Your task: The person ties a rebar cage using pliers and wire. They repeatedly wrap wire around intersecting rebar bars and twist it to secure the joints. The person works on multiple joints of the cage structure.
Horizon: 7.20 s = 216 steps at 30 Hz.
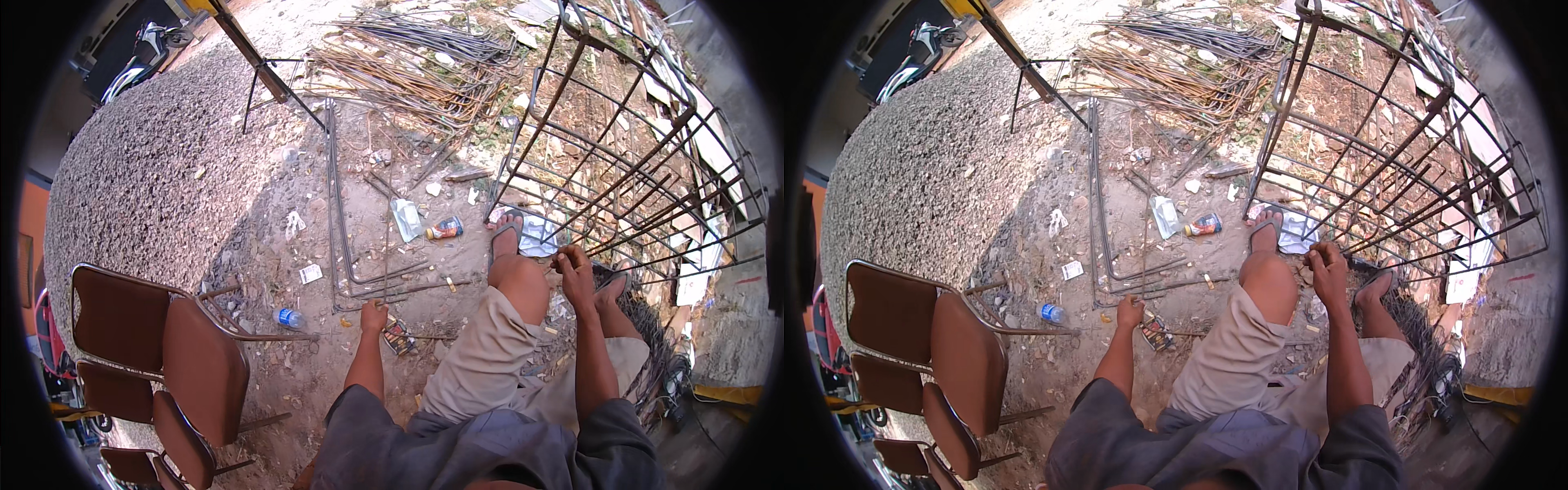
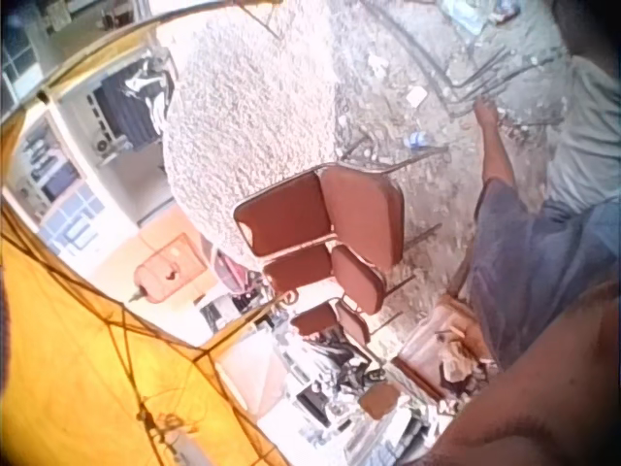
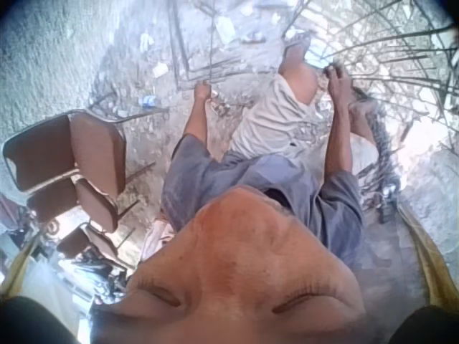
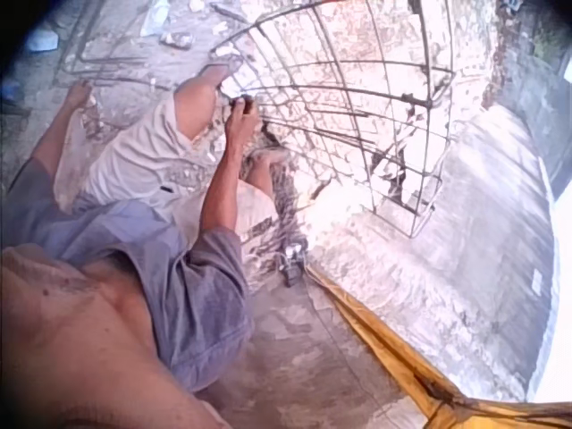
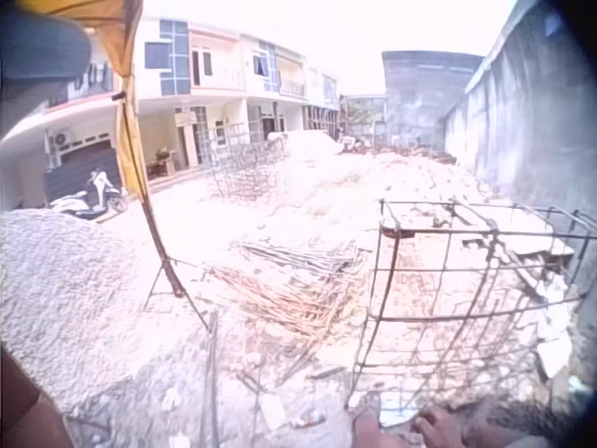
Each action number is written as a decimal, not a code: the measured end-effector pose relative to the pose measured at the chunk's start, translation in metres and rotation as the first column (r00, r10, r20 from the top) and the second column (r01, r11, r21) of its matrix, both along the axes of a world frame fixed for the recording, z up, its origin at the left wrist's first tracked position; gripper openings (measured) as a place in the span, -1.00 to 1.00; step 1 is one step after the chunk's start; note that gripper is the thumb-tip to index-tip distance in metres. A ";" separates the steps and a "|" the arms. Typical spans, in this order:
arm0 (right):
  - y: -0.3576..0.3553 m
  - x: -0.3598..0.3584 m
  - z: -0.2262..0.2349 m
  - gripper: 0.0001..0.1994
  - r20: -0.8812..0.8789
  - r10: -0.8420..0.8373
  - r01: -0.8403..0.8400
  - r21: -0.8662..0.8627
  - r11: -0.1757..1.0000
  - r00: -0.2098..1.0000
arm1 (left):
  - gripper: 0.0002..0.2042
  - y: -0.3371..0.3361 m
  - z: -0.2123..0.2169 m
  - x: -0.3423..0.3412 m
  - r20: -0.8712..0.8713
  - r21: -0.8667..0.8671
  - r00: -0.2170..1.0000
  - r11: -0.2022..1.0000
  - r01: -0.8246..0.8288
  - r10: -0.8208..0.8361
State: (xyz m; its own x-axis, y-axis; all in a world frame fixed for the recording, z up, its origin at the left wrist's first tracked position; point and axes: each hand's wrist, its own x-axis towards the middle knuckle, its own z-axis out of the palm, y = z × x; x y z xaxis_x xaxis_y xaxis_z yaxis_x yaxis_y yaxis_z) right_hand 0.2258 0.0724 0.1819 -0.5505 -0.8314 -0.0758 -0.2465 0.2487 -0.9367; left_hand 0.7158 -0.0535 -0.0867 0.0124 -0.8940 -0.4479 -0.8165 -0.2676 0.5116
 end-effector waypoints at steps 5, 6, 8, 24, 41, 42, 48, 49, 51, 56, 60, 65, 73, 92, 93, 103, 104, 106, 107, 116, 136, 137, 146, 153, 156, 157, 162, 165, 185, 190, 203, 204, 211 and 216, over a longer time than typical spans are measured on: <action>0.004 0.023 0.040 -0.86 -0.056 -0.093 0.086 -0.110 0.990 0.994 | -0.17 0.016 -0.015 -0.028 0.142 0.078 0.977 0.986 0.146 -0.156; 0.013 0.016 0.042 -0.86 -0.083 -0.119 0.110 -0.113 0.988 0.989 | -0.12 0.017 -0.018 -0.046 0.131 0.108 0.988 0.992 0.072 -0.086; 0.034 0.002 0.043 -0.85 -0.080 -0.188 0.178 -0.112 0.978 0.979 | -0.17 0.025 -0.019 -0.071 0.162 0.142 0.987 0.990 -0.009 -0.015; 0.057 0.010 0.043 -0.81 0.042 -0.242 0.245 -0.226 0.943 0.969 | -0.74 0.035 0.195 -0.002 -0.561 0.047 0.806 0.979 -0.196 0.188; -0.061 0.146 0.264 -0.40 0.350 0.596 -0.099 -0.801 0.590 0.723 | -0.69 0.207 0.367 0.049 -0.753 -0.240 0.652 0.960 -0.146 -0.089; -0.047 0.140 0.279 -0.40 0.372 0.623 -0.053 -0.831 0.554 0.688 | -0.66 0.207 0.369 0.039 -0.753 -0.270 0.644 0.955 -0.122 -0.131; 0.024 0.129 0.258 -0.75 0.579 0.308 0.324 -0.737 0.593 0.755 | -0.64 0.204 0.365 0.077 -0.569 -0.337 0.812 0.938 -0.084 -0.132; 0.030 0.138 0.242 -0.78 0.637 0.229 0.381 -0.669 0.638 0.736 | -0.63 0.203 0.370 0.089 -0.528 -0.333 0.841 0.940 -0.080 -0.115; 0.038 0.155 0.204 -0.80 0.677 0.139 0.451 -0.615 0.647 0.723 | -0.61 0.196 0.370 0.129 -0.429 -0.311 0.898 0.949 -0.049 -0.094; 0.048 0.173 0.137 -0.83 0.722 0.225 0.281 -0.509 0.814 0.654 | -0.59 0.192 0.404 0.179 -0.211 -0.296 0.976 0.955 -0.010 -0.055; 0.047 0.170 0.124 -0.82 0.754 0.103 0.306 -0.382 0.872 0.649 | -0.60 0.192 0.420 0.178 -0.178 -0.188 0.981 0.981 0.045 -0.079; 0.041 0.146 0.100 -0.81 0.724 0.038 0.317 -0.348 0.882 0.689 | -0.63 0.193 0.417 0.153 -0.259 -0.023 0.963 0.998 0.066 -0.070; 0.046 0.118 0.086 -0.79 0.660 -0.106 0.381 -0.288 0.879 0.743 | -0.67 0.203 0.422 0.115 -0.391 0.263 0.921 0.958 0.117 -0.005; -0.003 -0.067 0.089 -0.61 0.242 -0.410 0.463 -0.231 0.856 0.879 | -0.72 0.225 0.542 -0.113 -0.711 0.391 0.700 0.792 0.468 -0.063; -0.004 -0.050 0.098 -0.63 0.255 -0.422 0.481 -0.255 0.838 0.870 | -0.71 0.226 0.550 -0.109 -0.709 0.408 0.704 0.787 0.462 -0.046; 0.053 0.063 0.102 -0.75 0.477 -0.317 0.485 -0.285 0.827 0.820 | -0.72 0.232 0.547 -0.022 -0.629 0.589 0.744 0.486 0.645 -0.225; 0.059 0.080 0.098 -0.73 0.486 -0.314 0.495 -0.306 0.813 0.816 | -0.74 0.232 0.542 -0.011 -0.592 0.619 0.764 0.462 0.634 -0.256; 0.072 0.112 0.093 -0.65 0.533 -0.264 0.491 -0.343 0.801 0.804 | -0.80 0.232 0.528 0.015 -0.568 0.645 0.775 0.435 0.628 -0.277; 0.077 0.124 0.092 -0.61 0.556 -0.238 0.490 -0.362 0.793 0.797 | -0.82 0.234 0.519 0.032 -0.544 0.641 0.786 0.458 0.616 -0.295; 0.084 0.163 0.112 -0.56 0.554 -0.082 0.330 -0.364 0.871 0.828 | -0.82 0.227 0.551 0.080 -0.463 0.670 0.874 0.587 0.455 -0.149; -0.026 -0.028 0.082 -0.82 0.465 -0.301 0.481 -0.336 0.810 0.832 | -0.75 0.212 0.487 -0.088 -0.712 0.300 0.699 0.871 0.389 -0.067; -0.033 -0.029 0.086 -0.81 0.481 -0.307 0.496 -0.337 0.800 0.821 | -0.75 0.213 0.493 -0.096 -0.701 0.293 0.708 0.873 0.390 -0.081; -0.048 -0.073 0.100 -0.67 0.614 -0.144 0.391 -0.290 0.874 0.776 | -0.75 0.156 0.553 -0.170 -0.599 0.068 0.708 0.858 0.510 -0.373; -0.028 -0.102 0.088 -0.69 0.537 -0.118 0.292 -0.251 0.923 0.835 | -0.74 0.133 0.534 -0.234 -0.618 -0.070 0.619 0.818 0.571 -0.486; -0.012 -0.101 0.091 -0.64 0.433 -0.100 0.231 -0.264 0.936 0.896 | -0.75 0.134 0.509 -0.262 -0.681 -0.078 0.583 0.835 0.545 -0.444; -0.007 -0.101 0.091 -0.64 0.399 -0.101 0.217 -0.256 0.942 0.911 | -0.75 0.138 0.503 -0.273 -0.703 -0.074 0.574 0.845 0.529 -0.421; 0.032 -0.114 0.089 -0.68 0.275 -0.068 0.139 -0.246 0.959 0.959 | -0.78 0.133 0.493 -0.328 -0.824 0.046 0.500 0.849 0.527 -0.266; 0.054 -0.114 0.086 -0.71 0.263 -0.061 0.117 -0.204 0.972 0.963 | -0.81 0.121 0.501 -0.360 -0.845 0.092 0.487 0.837 0.539 -0.221; 0.097 -0.107 0.093 -0.54 -0.033 0.039 -0.041 -0.059 0.997 0.999 | -0.65 0.043 0.290 -0.555 -0.781 -0.387 0.383 0.863 0.324 -0.493; 0.083 -0.095 0.066 -0.46 -0.275 0.048 -0.089 -0.137 0.987 0.960 | -0.64 0.031 0.297 -0.578 -0.737 -0.395 0.459 0.868 0.301 -0.495; 0.045 -0.097 0.022 -0.80 -0.549 -0.143 0.072 -0.150 0.986 0.823 | -0.71 0.008 0.299 -0.600 -0.833 -0.196 0.432 0.914 0.356 -0.347; 0.043 -0.103 0.025 -0.82 -0.564 -0.140 0.068 -0.146 0.987 0.814 | -0.70 0.008 0.303 -0.602 -0.881 -0.131 0.383 0.920 0.369 -0.279; 0.034 -0.119 0.029 -0.81 -0.543 -0.190 0.129 -0.149 0.980 0.818 | -0.55 0.006 0.317 -0.629 -0.957 0.238 0.247 0.899 0.367 0.153; 0.021 -0.121 0.013 -0.74 -0.364 -0.335 0.260 -0.240 0.935 0.869 | -0.61 0.000 0.312 -0.639 -0.987 0.135 0.137 0.903 0.409 0.085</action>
State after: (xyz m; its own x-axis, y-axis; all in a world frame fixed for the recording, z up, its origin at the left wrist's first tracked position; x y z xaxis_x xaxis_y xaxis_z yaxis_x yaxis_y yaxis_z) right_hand 0.1046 0.0930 0.1946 -0.7265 -0.6018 0.3316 -0.5439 0.2089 -0.8127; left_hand 0.0766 -0.0537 0.2252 -0.7678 -0.6169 -0.1728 0.2399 -0.5269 0.8153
